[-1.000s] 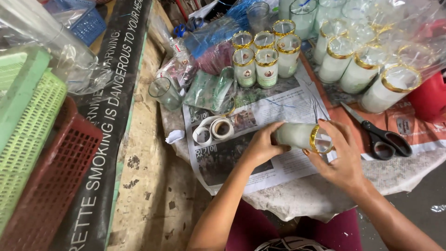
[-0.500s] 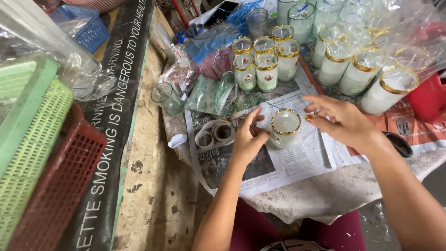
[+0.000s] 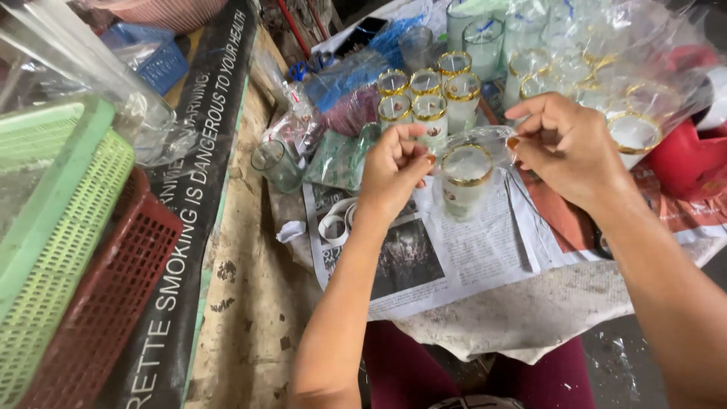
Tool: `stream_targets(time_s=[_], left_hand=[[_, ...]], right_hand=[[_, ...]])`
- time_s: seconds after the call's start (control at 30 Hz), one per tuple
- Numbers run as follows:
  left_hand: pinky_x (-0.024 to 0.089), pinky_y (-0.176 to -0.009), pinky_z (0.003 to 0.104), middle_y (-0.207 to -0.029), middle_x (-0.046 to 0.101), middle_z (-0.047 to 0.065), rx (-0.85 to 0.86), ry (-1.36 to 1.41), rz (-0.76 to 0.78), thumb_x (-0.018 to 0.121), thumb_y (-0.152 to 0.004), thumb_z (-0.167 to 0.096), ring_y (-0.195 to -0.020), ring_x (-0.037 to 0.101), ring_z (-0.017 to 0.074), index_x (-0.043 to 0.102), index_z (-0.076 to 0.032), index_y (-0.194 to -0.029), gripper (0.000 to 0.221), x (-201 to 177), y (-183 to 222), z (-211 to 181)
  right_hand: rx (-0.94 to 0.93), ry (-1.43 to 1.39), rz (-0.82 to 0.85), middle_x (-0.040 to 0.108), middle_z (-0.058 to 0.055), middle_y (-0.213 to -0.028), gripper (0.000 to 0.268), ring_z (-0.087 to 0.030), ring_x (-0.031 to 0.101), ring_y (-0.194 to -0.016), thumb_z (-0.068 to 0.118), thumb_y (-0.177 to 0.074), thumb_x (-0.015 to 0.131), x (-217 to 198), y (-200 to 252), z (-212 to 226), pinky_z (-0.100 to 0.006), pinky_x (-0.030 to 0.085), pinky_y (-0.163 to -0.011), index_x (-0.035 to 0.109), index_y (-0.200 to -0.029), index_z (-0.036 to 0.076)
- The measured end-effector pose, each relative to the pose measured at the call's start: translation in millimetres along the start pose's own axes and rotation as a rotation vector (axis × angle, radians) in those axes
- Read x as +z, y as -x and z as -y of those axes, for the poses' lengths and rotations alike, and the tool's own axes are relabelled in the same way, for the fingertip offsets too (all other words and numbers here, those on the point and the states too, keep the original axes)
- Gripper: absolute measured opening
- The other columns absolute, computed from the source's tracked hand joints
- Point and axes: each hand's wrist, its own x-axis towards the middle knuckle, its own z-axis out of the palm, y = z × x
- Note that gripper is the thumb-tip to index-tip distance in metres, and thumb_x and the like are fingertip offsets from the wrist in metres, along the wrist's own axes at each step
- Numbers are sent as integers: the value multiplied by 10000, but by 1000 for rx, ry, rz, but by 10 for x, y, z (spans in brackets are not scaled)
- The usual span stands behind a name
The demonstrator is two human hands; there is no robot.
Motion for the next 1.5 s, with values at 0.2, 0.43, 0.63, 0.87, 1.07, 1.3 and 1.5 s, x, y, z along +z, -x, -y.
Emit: stream_targets(time_s=[0.2,0.43,0.63,0.87,1.07,1.3,1.5], left_hand=[[536,-537,254,-779,618,45,-64,-147,67,610,-836,53,-673,632,128,657,-47,-1136,319,-43,-88,-42],[574,-686,280,-826,700,36,47,-258,53,595,-818,29,-686,677,128,661,-56,-1122,323,-86,-106,-346],[641,-889,361,-1361,563,142,293,-483,259,677,-891,-134,-1183,662,305,584,-155,-1224,347,21,165,-833],[463,-964,543,-1212,559,147,188,-1117,565,752,-773,22,-1227,501,358,702,-75,-997,249,178,-174,-584],[593,-793,398,-925,693,50,276,-1165,476,695,-878,13,-992,624,241,680,-104,-808,137,96,-184,-896],[575,-925,417,-1041,709,124,400,-1003,485,533,-1013,-373,-1009,678,249,616,-62,-1154,351,535,180,-1071],[570,-602,495,-706,716,109,405,-1131,420,828,-812,-542,-645,709,310,684,-32,-850,531,994,70,-547]], right_hand=[[67,4,133,675,-182,-1296,75,-242,716,-898,-105,-897,629,64,96,-95,-333,622,-822,607,-861,-43],[179,157,151,757,-205,-988,362,-281,765,-933,-145,-937,557,-107,253,236,-354,665,-910,632,-1266,-16],[-548,545,239,615,-194,-1359,409,-262,690,-1008,169,-862,667,-341,100,328,-377,653,-796,675,-1267,114],[13,1208,852,580,37,-1082,59,-156,554,-1055,203,-966,601,-137,-263,227,-363,576,-878,644,-1003,223],[80,1072,762,668,143,-862,228,-21,655,-750,271,-1014,566,-532,-232,422,-179,596,-671,597,-791,242],[-620,479,129,774,-7,-928,35,-133,738,-878,94,-901,767,-1121,71,294,-274,576,-830,754,-903,62],[-332,363,244,806,-85,-865,119,-98,786,-649,73,-874,728,-1079,410,-160,-176,619,-490,764,-978,27]])
